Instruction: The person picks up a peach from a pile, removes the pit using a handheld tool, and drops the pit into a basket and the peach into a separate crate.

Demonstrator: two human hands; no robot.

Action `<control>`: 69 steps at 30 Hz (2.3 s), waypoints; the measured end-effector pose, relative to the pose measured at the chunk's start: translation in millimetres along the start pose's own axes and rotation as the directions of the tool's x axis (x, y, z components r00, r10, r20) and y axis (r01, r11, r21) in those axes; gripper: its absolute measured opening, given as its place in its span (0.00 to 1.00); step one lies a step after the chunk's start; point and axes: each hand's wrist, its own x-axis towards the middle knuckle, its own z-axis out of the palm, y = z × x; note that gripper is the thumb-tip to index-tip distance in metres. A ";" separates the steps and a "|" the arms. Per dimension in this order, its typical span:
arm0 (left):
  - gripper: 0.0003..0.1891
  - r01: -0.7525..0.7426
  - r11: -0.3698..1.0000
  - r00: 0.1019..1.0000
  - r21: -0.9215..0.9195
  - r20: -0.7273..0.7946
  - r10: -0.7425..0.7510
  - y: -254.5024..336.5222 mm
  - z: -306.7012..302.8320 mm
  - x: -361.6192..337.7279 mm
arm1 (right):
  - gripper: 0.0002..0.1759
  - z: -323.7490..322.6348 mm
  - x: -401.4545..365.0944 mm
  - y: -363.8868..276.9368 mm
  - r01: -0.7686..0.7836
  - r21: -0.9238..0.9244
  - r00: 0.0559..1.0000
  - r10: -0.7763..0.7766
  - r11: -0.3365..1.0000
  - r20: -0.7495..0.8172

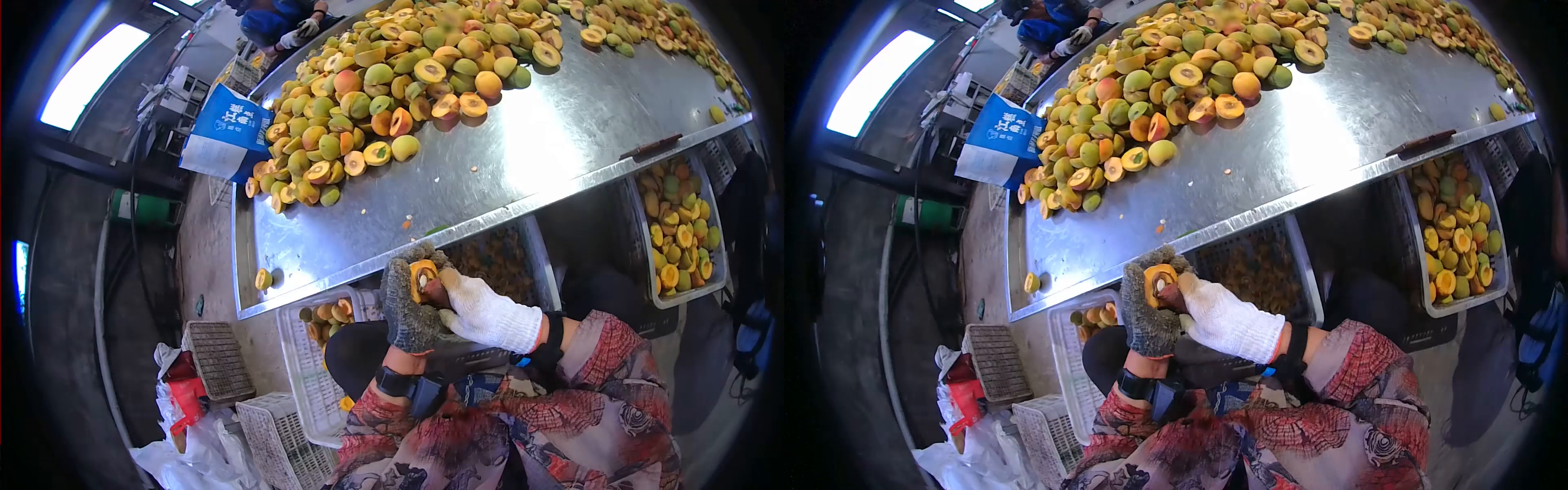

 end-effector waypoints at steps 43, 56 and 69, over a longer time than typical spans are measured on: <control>0.14 -0.402 0.745 0.914 0.531 0.184 0.362 10.5 3.9 -17.2 | 0.21 22.6 -14.4 8.7 -0.056 0.367 0.982 -0.015 0.929 0.188; 0.11 -0.163 0.818 0.966 0.551 0.259 0.019 30.4 -10.9 -15.7 | 0.09 11.3 -20.9 -17.2 -0.325 0.662 0.889 -0.022 0.675 0.458; 0.21 -0.058 0.877 0.934 0.477 0.336 -0.121 38.9 -5.2 -3.9 | 0.12 -7.6 -20.8 -28.1 -0.471 0.686 0.843 0.054 0.554 0.535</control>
